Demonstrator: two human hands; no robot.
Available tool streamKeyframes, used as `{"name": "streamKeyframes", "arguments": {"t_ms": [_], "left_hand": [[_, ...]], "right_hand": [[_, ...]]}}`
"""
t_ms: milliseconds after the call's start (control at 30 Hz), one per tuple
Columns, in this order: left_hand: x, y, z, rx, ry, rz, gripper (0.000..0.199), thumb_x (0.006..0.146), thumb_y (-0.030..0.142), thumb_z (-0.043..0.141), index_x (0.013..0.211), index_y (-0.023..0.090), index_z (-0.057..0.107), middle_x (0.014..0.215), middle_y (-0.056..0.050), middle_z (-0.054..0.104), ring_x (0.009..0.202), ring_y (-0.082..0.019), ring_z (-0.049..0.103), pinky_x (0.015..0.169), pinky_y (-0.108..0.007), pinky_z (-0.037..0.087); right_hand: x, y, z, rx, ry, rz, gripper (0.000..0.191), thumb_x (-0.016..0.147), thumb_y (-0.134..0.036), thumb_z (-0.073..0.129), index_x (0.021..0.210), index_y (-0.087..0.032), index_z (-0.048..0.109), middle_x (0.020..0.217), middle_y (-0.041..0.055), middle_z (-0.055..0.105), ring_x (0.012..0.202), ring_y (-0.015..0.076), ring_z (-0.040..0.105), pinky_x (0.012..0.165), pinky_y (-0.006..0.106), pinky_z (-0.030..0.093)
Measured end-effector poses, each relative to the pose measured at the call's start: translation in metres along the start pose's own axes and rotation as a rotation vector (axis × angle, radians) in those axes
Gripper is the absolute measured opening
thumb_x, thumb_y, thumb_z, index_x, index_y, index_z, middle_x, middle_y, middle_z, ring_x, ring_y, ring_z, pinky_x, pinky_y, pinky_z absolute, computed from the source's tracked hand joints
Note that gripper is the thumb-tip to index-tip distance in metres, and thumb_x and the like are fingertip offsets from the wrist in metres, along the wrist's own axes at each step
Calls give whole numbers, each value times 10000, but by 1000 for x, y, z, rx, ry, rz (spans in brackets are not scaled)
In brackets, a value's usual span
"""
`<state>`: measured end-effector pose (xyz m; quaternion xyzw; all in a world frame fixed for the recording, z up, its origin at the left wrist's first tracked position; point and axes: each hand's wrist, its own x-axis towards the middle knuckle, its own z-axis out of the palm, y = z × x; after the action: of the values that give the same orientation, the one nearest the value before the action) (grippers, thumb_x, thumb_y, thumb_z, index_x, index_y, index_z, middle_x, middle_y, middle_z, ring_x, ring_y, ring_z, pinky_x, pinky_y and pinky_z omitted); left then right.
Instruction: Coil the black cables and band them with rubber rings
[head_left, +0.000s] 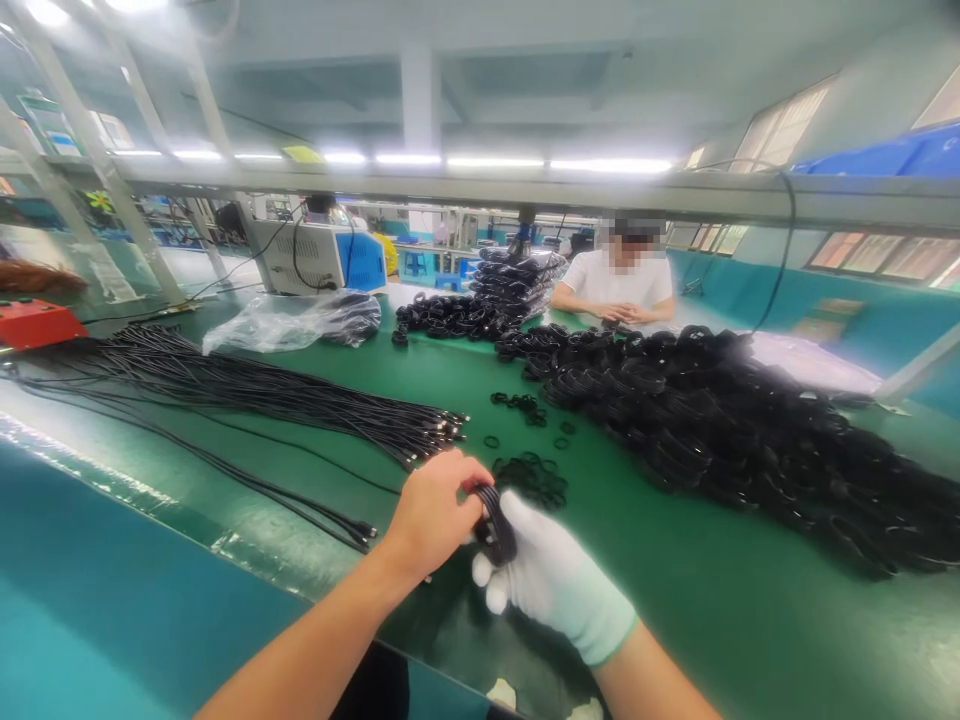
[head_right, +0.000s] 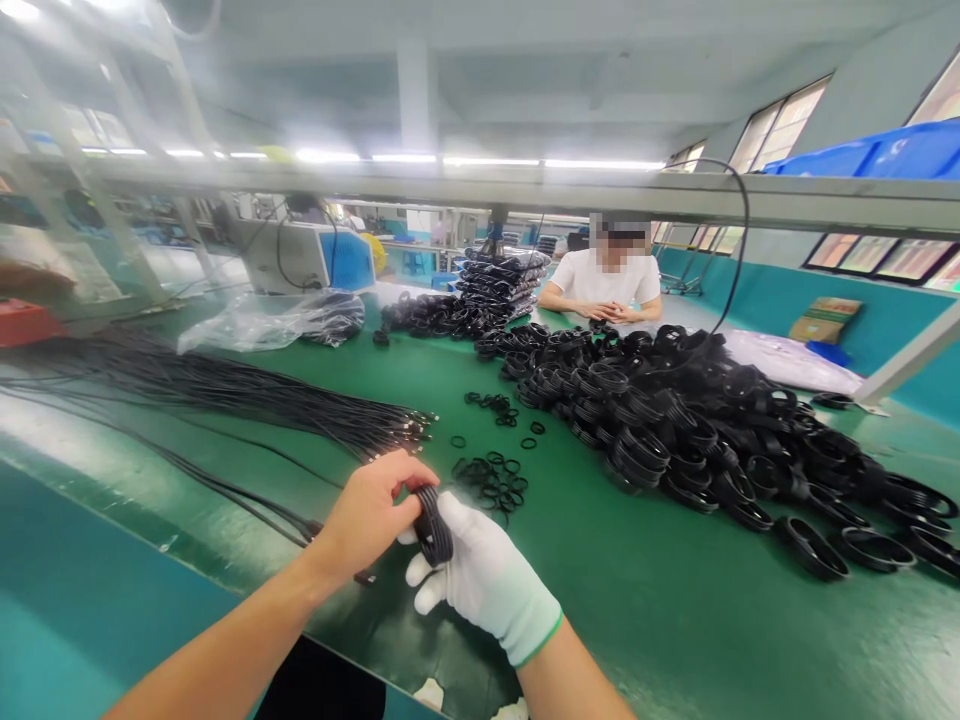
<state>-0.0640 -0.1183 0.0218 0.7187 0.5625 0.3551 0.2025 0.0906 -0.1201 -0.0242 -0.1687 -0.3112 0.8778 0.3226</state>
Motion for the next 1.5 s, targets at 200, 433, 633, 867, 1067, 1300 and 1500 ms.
{"name": "streamKeyframes", "arguments": {"t_ms": [200, 433, 633, 867, 1067, 1300, 1500], "left_hand": [[8, 8, -8, 318, -93, -83, 167, 681, 143, 505, 720, 217, 649, 758, -1, 636, 743, -174, 562, 638, -272, 396], [15, -8, -33, -204, -363, 31, 363, 805, 290, 535, 1160, 247, 600, 1142, -29, 615, 966, -179, 568, 841, -285, 452], [7, -21, -34, -375, -482, 104, 333, 754, 172, 606, 1076, 236, 663, 1069, -13, 656, 1010, -184, 571, 931, -284, 416], [8, -16, -28, -257, -397, 64, 330, 786, 215, 570, 1103, 250, 652, 1055, -10, 660, 920, -166, 592, 845, -273, 450], [-22, -4, -12, -135, 35, -2, 236, 757, 141, 532, 956, 223, 627, 885, 9, 605, 702, -118, 546, 681, -243, 437], [-34, 2, 4, -662, -141, -418, 111, 751, 253, 577, 711, 159, 536, 608, 47, 498, 524, -74, 421, 470, -178, 318], [-37, -3, 14, -841, -159, -389, 175, 754, 257, 568, 648, 160, 468, 535, 71, 413, 496, -63, 369, 478, -176, 296]], "right_hand": [[3, -2, 9, -283, 213, -75, 471, 811, -449, 599, 1179, -164, 529, 969, 93, 597, 759, 185, 612, 585, 350, 564], [0, 0, 5, -125, 112, -153, 283, 804, -219, 529, 1067, -123, 574, 938, 109, 606, 613, 132, 570, 447, 231, 458], [-1, 2, 9, -8, 67, -27, 207, 836, -194, 476, 973, -96, 596, 854, 79, 574, 597, 85, 509, 455, 175, 413], [-7, -7, 3, -384, 6, -22, 326, 814, -254, 619, 1108, -138, 537, 990, 96, 581, 695, 141, 603, 568, 257, 506], [-7, -9, 9, -302, -20, -50, 347, 826, -258, 614, 1139, -153, 508, 1094, 104, 535, 866, 194, 622, 748, 362, 523], [-5, -5, 12, -376, 28, -70, 437, 773, -219, 687, 1158, -189, 483, 1186, 106, 515, 1037, 242, 566, 828, 417, 498], [-5, 1, 11, -292, 26, -50, 337, 802, -253, 656, 1099, -167, 521, 1077, 79, 546, 971, 198, 574, 858, 426, 482]]}}
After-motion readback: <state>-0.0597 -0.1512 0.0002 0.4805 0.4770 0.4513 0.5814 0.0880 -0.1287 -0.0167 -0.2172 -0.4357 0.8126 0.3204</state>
